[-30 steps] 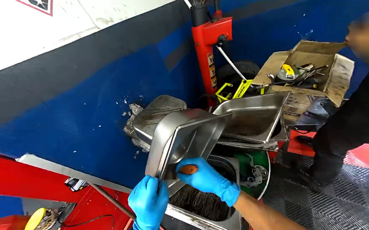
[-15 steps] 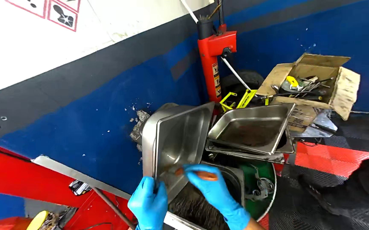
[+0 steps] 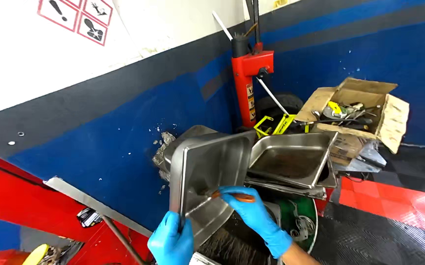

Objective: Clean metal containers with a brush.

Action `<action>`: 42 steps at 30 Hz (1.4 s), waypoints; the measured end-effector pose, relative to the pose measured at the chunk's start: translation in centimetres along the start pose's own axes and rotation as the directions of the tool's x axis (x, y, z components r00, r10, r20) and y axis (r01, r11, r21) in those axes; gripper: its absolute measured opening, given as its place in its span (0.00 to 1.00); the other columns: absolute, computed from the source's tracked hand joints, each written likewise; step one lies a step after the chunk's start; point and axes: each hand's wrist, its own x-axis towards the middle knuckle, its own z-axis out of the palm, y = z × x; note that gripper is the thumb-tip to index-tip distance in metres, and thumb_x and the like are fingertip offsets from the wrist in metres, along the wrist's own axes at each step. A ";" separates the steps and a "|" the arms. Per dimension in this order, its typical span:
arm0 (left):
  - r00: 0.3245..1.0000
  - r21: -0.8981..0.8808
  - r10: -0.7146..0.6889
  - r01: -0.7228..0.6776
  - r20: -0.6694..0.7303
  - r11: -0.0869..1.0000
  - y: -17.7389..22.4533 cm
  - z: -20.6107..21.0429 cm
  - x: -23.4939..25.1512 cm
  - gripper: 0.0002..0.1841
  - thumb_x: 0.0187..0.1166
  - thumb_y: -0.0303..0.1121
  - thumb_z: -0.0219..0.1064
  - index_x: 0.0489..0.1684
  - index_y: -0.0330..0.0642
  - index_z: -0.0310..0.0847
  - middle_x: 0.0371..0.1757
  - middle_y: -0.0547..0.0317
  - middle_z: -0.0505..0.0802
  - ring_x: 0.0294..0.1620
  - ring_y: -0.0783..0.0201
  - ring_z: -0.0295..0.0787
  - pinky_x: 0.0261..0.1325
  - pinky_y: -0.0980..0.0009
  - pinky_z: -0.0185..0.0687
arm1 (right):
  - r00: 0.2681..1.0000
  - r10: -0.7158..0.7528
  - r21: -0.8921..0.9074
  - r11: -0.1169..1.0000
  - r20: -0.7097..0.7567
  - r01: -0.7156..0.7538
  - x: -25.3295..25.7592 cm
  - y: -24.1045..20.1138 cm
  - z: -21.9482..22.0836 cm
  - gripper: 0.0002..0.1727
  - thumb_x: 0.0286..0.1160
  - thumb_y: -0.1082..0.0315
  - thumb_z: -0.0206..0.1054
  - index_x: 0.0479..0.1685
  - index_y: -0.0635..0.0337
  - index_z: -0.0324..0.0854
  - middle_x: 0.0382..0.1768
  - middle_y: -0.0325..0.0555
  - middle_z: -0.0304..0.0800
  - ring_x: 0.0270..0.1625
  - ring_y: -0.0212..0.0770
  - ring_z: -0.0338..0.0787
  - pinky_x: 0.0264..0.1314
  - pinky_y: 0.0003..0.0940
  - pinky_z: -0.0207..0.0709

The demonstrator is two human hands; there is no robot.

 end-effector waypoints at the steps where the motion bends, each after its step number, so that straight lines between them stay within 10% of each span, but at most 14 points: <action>1: 1.000 -0.002 0.010 -0.010 -0.006 1.000 0.0 0.1 0.0 0.11 0.58 0.31 0.65 0.09 0.44 0.70 0.13 0.65 0.75 0.13 0.72 0.70 0.16 0.73 0.63 | 1.000 -0.018 0.010 1.000 -0.024 0.018 0.5 -1.1 -0.4 0.07 0.74 0.71 0.73 0.45 0.60 0.95 0.50 0.47 0.98 0.54 0.44 0.97 0.60 0.43 0.92; 16: 1.000 -0.069 -0.003 0.003 0.009 0.998 -1.4 -0.5 -0.7 0.10 0.60 0.31 0.66 0.10 0.46 0.72 0.13 0.67 0.75 0.14 0.74 0.70 0.16 0.74 0.65 | 0.998 0.066 -0.141 0.988 -0.001 -0.065 2.0 -1.1 -2.3 0.09 0.75 0.68 0.74 0.49 0.58 0.95 0.53 0.45 0.98 0.55 0.44 0.96 0.62 0.43 0.92; 20: 0.991 -0.005 0.129 -0.129 0.040 0.992 -1.7 -1.1 -0.5 0.11 0.63 0.33 0.64 0.12 0.46 0.73 0.15 0.62 0.78 0.15 0.67 0.76 0.17 0.69 0.71 | 0.931 0.336 -0.388 0.885 0.144 -0.259 0.1 1.9 -1.0 0.09 0.72 0.60 0.75 0.44 0.51 0.96 0.45 0.34 0.98 0.53 0.27 0.94 0.62 0.31 0.88; 24: 0.976 0.085 0.214 -0.217 0.041 0.972 -2.9 -1.5 0.0 0.11 0.65 0.33 0.62 0.12 0.46 0.73 0.14 0.61 0.78 0.15 0.63 0.77 0.17 0.66 0.72 | 0.784 0.583 -0.674 0.668 0.212 -0.315 0.9 -1.0 -1.0 0.09 0.62 0.52 0.73 0.28 0.43 0.93 0.29 0.30 0.92 0.35 0.30 0.89 0.41 0.41 0.82; 29: 0.944 0.112 0.328 -0.328 0.012 0.938 -2.2 -0.4 0.3 0.10 0.67 0.33 0.61 0.15 0.45 0.73 0.16 0.57 0.80 0.17 0.58 0.80 0.18 0.64 0.74 | 0.897 0.364 -0.370 0.892 0.250 -0.259 2.8 -2.1 4.3 0.04 0.64 0.63 0.76 0.32 0.51 0.91 0.32 0.30 0.93 0.39 0.23 0.91 0.48 0.29 0.86; 34: 0.973 0.126 0.231 -0.226 -0.025 0.966 -3.2 0.0 1.1 0.11 0.65 0.33 0.61 0.12 0.44 0.73 0.15 0.59 0.78 0.15 0.61 0.78 0.16 0.65 0.72 | 0.670 0.652 -0.742 0.632 0.354 -0.222 2.9 -0.5 1.2 0.12 0.62 0.52 0.73 0.28 0.50 0.91 0.31 0.40 0.91 0.38 0.40 0.90 0.43 0.50 0.81; 39: 0.981 0.121 0.195 -0.191 -0.023 0.974 -2.8 0.7 -0.1 0.11 0.65 0.32 0.60 0.12 0.44 0.74 0.15 0.59 0.79 0.15 0.61 0.79 0.16 0.64 0.72 | 0.782 0.514 -0.475 0.818 0.353 -0.324 4.2 0.7 2.8 0.09 0.69 0.57 0.74 0.33 0.50 0.94 0.35 0.34 0.95 0.41 0.30 0.92 0.50 0.36 0.86; 42: 0.984 0.138 0.175 -0.169 -0.032 0.976 -3.2 0.6 0.4 0.11 0.65 0.32 0.61 0.12 0.45 0.73 0.14 0.59 0.78 0.15 0.61 0.79 0.16 0.64 0.71 | 0.714 0.588 -0.602 0.743 0.379 -0.292 1.8 2.3 2.3 0.12 0.66 0.53 0.74 0.30 0.51 0.92 0.32 0.37 0.93 0.39 0.34 0.90 0.46 0.42 0.83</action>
